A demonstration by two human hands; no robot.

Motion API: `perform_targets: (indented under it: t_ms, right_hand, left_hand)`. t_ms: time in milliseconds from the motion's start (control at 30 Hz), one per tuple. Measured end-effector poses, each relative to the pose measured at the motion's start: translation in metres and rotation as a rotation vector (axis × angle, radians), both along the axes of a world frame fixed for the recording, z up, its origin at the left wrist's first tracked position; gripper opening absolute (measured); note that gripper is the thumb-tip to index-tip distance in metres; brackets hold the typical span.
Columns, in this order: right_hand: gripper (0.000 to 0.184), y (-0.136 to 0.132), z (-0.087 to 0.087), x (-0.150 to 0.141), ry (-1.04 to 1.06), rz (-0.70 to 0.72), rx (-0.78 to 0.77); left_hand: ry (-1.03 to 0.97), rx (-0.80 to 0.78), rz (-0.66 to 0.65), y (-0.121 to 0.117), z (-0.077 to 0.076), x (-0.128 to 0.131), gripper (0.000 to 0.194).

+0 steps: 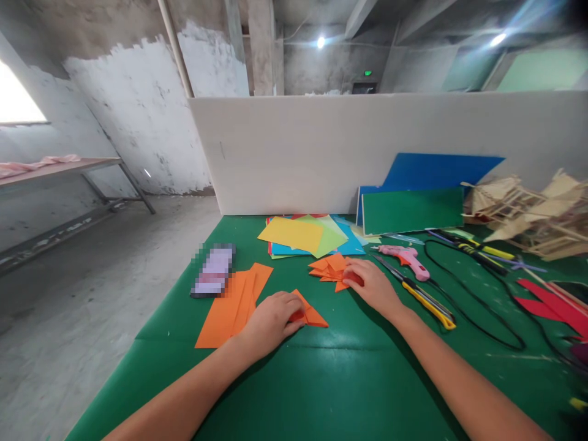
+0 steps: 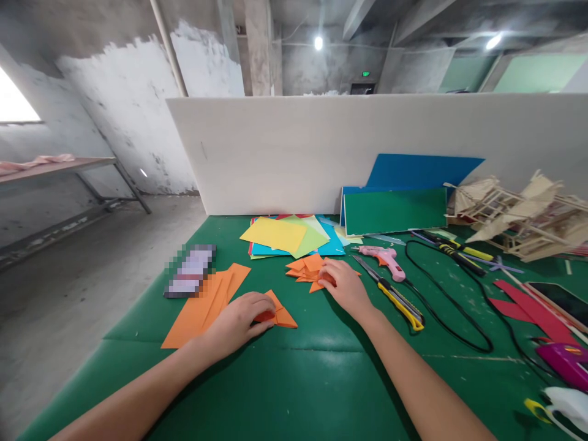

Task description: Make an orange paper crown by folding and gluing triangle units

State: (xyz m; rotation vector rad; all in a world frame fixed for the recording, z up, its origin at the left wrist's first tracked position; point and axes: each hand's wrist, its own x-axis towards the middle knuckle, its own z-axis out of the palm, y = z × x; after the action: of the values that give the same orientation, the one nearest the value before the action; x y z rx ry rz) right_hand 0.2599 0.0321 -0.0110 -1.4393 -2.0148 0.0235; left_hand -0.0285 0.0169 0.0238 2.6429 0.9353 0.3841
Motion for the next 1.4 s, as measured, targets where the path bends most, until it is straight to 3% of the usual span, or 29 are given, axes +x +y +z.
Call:
perform_targets:
  t_ms: [200,400,600,767,967,1133,1233,1333,1400]
  right_hand:
    - [0.015,-0.002,0.004,0.016,0.153,0.012,0.106]
    - [0.020,-0.018,0.012,0.016,0.251,0.101,-0.007]
    - [0.030,-0.024,0.017,-0.004,0.135,0.274,-0.196]
    - [0.027,-0.024,0.012,-0.009,0.054,0.218,-0.297]
    - [0.006,-0.017,0.006,-0.017,-0.033,0.121,-0.154]
    - [0.033,-0.008,0.002,-0.018,0.021,-0.012,-0.040]
    - [0.034,-0.011,0.003,-0.013,0.082,0.017,-0.059]
    - [0.037,-0.020,0.007,-0.007,0.167,0.075,-0.203]
    - [0.050,-0.027,0.012,-0.004,0.200,0.132,-0.355]
  left_hand:
    - [-0.028,0.033,-0.045,0.001,-0.003,-0.001,0.013]
    - [-0.028,0.044,-0.041,0.001,-0.003,0.001,0.019]
    - [-0.058,0.045,-0.011,0.003,-0.008,0.001,0.016]
    - [-0.067,0.019,-0.007,0.005,-0.010,0.001,0.011]
    - [-0.057,0.028,-0.003,0.005,-0.011,0.002,0.013]
    - [-0.045,0.034,-0.003,0.006,-0.012,0.002,0.015]
    - [-0.039,0.045,0.004,0.005,-0.012,0.001,0.015]
    - [-0.050,0.043,-0.005,0.005,-0.011,0.001,0.015]
    - [-0.061,0.037,-0.022,0.005,-0.011,0.000,0.016]
